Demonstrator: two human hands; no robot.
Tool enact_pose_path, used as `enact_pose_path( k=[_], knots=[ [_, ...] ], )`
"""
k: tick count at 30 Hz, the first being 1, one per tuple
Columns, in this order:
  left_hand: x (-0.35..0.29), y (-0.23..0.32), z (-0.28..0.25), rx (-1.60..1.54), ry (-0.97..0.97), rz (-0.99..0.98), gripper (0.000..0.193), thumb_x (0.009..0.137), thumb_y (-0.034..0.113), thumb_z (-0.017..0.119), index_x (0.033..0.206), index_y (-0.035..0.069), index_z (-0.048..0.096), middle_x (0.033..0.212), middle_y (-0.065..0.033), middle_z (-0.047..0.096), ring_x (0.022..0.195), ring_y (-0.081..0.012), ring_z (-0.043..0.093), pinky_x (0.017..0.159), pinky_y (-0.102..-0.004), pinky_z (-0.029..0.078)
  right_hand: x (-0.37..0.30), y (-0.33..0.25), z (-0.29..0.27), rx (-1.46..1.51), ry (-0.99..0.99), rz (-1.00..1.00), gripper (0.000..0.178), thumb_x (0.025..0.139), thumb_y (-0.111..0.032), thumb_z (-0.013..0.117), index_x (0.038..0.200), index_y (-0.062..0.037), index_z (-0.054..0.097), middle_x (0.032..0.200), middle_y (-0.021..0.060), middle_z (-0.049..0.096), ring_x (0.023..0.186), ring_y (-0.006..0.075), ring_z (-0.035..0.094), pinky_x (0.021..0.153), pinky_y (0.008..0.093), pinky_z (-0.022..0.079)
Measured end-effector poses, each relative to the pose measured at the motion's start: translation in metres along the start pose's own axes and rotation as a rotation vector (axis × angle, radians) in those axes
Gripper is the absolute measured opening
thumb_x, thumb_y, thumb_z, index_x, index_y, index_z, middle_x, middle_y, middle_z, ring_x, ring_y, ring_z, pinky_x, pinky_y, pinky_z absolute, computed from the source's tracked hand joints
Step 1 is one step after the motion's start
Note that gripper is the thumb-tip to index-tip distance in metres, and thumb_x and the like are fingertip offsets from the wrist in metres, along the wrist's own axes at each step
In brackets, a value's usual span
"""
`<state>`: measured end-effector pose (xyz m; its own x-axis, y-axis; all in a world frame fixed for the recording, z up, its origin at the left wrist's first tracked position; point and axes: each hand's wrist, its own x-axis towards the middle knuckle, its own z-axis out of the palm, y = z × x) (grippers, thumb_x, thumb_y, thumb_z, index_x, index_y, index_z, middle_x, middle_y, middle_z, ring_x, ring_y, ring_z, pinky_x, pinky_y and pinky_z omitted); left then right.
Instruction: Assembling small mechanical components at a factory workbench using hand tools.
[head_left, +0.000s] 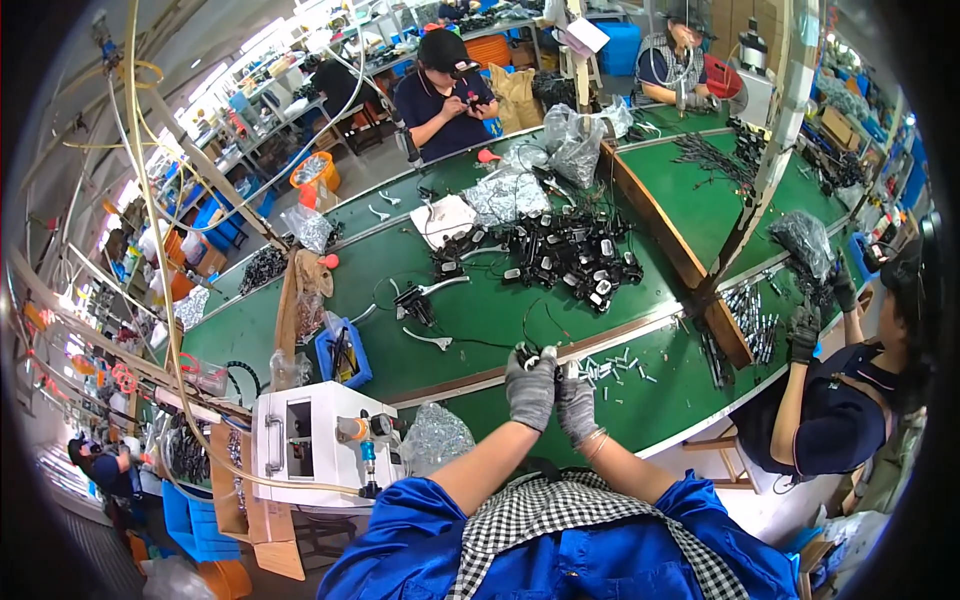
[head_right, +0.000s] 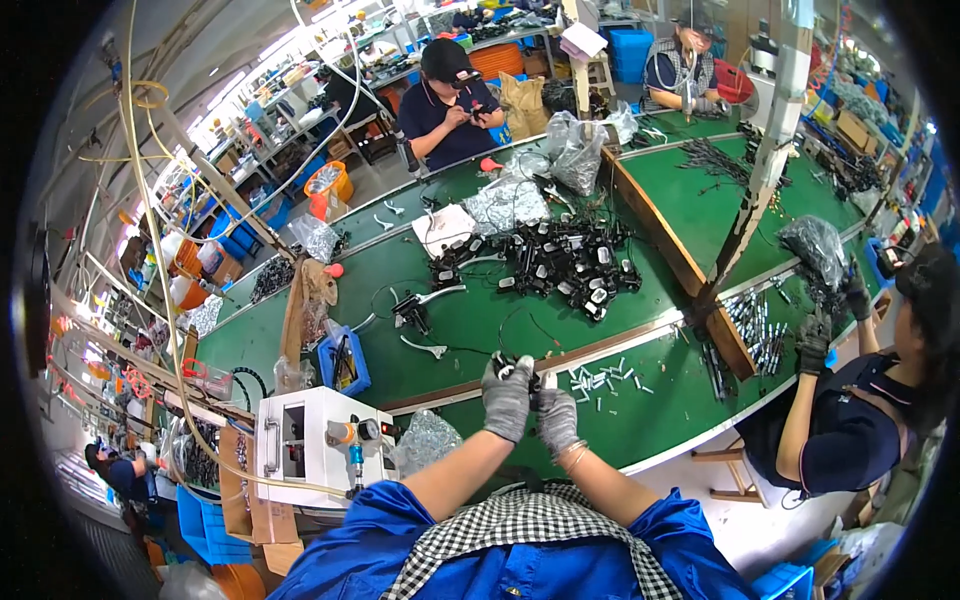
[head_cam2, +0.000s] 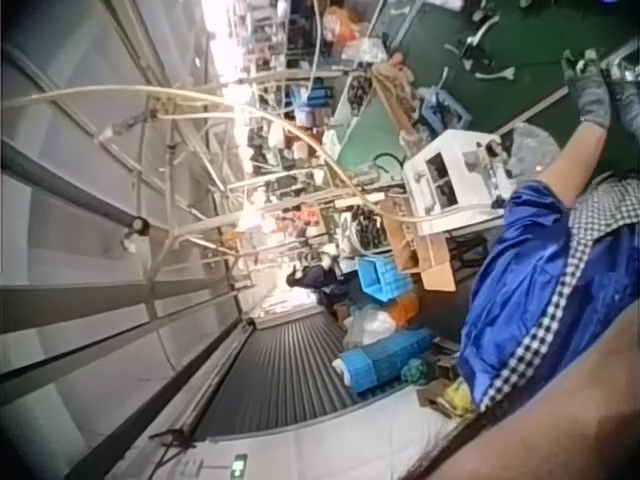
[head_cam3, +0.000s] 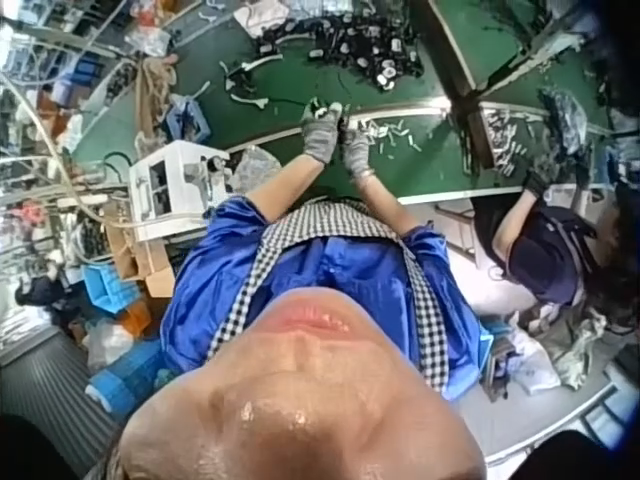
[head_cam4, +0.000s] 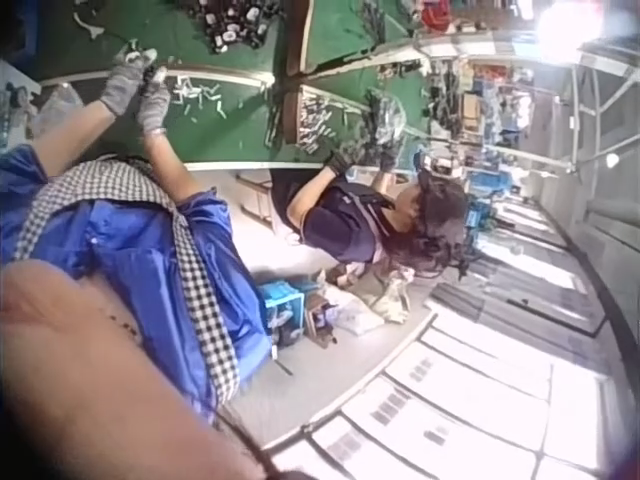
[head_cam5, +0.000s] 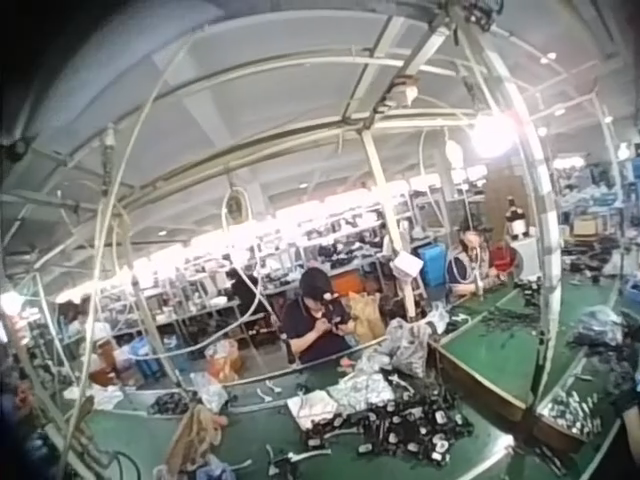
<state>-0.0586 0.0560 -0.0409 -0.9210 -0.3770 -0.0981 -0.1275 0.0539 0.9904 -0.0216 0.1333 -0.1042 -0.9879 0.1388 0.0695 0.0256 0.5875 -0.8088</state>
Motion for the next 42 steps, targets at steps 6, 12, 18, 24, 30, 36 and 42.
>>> enact_pose_path(
  k=[6, 12, 18, 24, 30, 36, 42],
  knots=[
    [-0.004, -0.014, 0.004, 0.192, -0.018, -0.128, 0.027, 0.076, 0.022, 0.068, 0.091, 0.003, 0.056, 0.078, -0.0069, 0.062, 0.069, -0.0185, 0.057, 0.064, -0.0313, 0.047, -0.01, 0.028, 0.017, 0.166, 0.047, 0.161, 0.039, 0.091, -0.032, 0.038, 0.074, -0.0041, 0.06, 0.065, 0.0199, 0.058, 0.062, 0.0398, 0.056, 0.056, 0.0471, 0.043],
    [0.018, 0.014, -0.013, 0.383, -0.252, -0.245, 0.039, 0.076, 0.032, 0.067, 0.099, 0.002, 0.056, 0.088, -0.0128, 0.065, 0.081, -0.028, 0.062, 0.072, -0.0371, 0.047, 0.008, 0.005, -0.01, -0.223, -0.099, 0.065, 0.028, 0.09, -0.025, 0.041, 0.084, -0.0044, 0.058, 0.065, 0.0185, 0.058, 0.061, 0.0386, 0.056, 0.053, 0.047, 0.041],
    [-0.001, -0.026, -0.002, 0.207, -0.049, -0.121, 0.04, 0.076, 0.033, 0.067, 0.099, 0.002, 0.057, 0.089, -0.013, 0.064, 0.079, -0.0278, 0.061, 0.071, -0.0367, 0.047, -0.001, 0.05, 0.032, -0.178, 0.071, -0.096, 0.043, 0.092, -0.035, 0.035, 0.078, -0.0048, 0.062, 0.068, 0.0212, 0.059, 0.067, 0.0396, 0.058, 0.059, 0.0482, 0.045],
    [0.016, -0.062, -0.012, 0.213, -0.076, -0.212, 0.042, 0.075, 0.037, 0.066, 0.098, 0.002, 0.056, 0.084, -0.0115, 0.064, 0.074, -0.0263, 0.06, 0.069, -0.0356, 0.047, -0.008, 0.021, 0.021, 0.072, -0.12, 0.238, 0.059, 0.094, -0.047, 0.025, 0.075, -0.003, 0.061, 0.065, 0.0212, 0.058, 0.065, 0.0396, 0.057, 0.06, 0.0472, 0.044],
    [0.047, -0.034, -0.017, 0.373, -0.331, -0.377, 0.04, 0.073, 0.037, 0.066, 0.093, 0.003, 0.056, 0.078, -0.0092, 0.063, 0.069, -0.0213, 0.06, 0.063, -0.0336, 0.047, 0.006, 0.033, 0.046, 0.653, -0.255, 0.45, 0.069, 0.093, -0.053, 0.019, 0.073, -0.0015, 0.06, 0.063, 0.0201, 0.057, 0.064, 0.0399, 0.055, 0.062, 0.0447, 0.044],
    [0.015, -0.006, -0.023, 0.258, -0.225, -0.608, 0.033, 0.074, 0.033, 0.067, 0.088, 0.005, 0.056, 0.073, -0.0051, 0.06, 0.062, -0.017, 0.057, 0.055, -0.0311, 0.045, -0.009, -0.001, -0.001, 0.133, -0.264, 0.204, 0.072, 0.092, -0.055, 0.018, 0.073, -0.0006, 0.061, 0.067, 0.0219, 0.059, 0.07, 0.0418, 0.056, 0.067, 0.0458, 0.044],
    [-0.01, -0.055, -0.021, 0.038, -0.075, -0.43, 0.024, 0.076, 0.025, 0.068, 0.087, 0.006, 0.056, 0.07, -0.0022, 0.057, 0.054, -0.0152, 0.05, 0.051, -0.0321, 0.043, -0.032, 0.033, 0.032, 0.238, -0.248, 0.417, 0.073, 0.092, -0.056, 0.018, 0.076, -0.0004, 0.063, 0.071, 0.0243, 0.059, 0.074, 0.0436, 0.056, 0.071, 0.0479, 0.043]
  ],
)
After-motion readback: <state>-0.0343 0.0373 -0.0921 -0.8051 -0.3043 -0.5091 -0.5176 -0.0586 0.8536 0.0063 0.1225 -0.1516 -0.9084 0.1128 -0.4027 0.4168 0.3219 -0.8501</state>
